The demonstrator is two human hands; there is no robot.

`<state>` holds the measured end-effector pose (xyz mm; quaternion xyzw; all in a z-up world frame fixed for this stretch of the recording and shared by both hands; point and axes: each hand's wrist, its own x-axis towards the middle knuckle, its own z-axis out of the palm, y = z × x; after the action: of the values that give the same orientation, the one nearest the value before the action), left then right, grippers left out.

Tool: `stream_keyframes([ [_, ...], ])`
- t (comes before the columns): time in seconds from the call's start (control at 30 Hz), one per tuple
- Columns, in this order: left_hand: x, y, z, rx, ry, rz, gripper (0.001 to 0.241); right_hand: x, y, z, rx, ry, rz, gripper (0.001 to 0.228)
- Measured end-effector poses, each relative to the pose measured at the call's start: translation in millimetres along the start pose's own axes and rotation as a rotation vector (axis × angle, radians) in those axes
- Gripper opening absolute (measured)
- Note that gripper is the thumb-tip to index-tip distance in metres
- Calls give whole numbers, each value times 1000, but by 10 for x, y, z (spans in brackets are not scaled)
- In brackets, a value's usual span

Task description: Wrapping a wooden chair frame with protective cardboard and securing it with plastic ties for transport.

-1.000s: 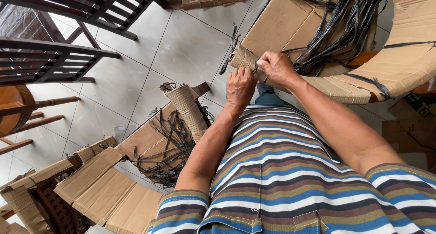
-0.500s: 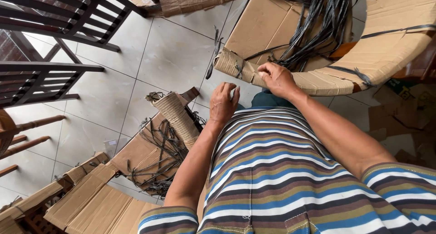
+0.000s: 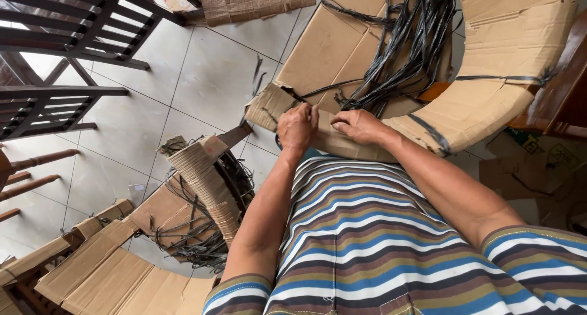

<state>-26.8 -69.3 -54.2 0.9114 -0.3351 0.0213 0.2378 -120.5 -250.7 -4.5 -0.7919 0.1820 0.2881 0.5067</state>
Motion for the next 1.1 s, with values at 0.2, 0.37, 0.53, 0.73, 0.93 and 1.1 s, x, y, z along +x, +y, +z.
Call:
stream_keyframes([
  [0.2, -26, 76, 22, 208, 77, -32, 26, 112, 1225, -402, -101, -122, 133, 34],
  [0.37, -32, 139, 3, 250, 54, -72, 25, 508, 2067, -456, -244, -158, 248, 35],
  [0.53, -15, 193, -69, 279, 37, -95, 23, 1113, 2591, -271, -383, -58, 256, 36],
  [0.73, 69, 242, -145, 277, 25, -83, 24, 1472, 1970, -216, -340, -140, 221, 47],
  [0.93, 136, 294, -272, 270, -15, -109, 25, 1882, 2115, 43, -446, -244, 246, 50],
  [1.1, 204, 353, -315, 246, 4, -90, 24, 1846, 2335, -6, -319, 325, 43, 27],
])
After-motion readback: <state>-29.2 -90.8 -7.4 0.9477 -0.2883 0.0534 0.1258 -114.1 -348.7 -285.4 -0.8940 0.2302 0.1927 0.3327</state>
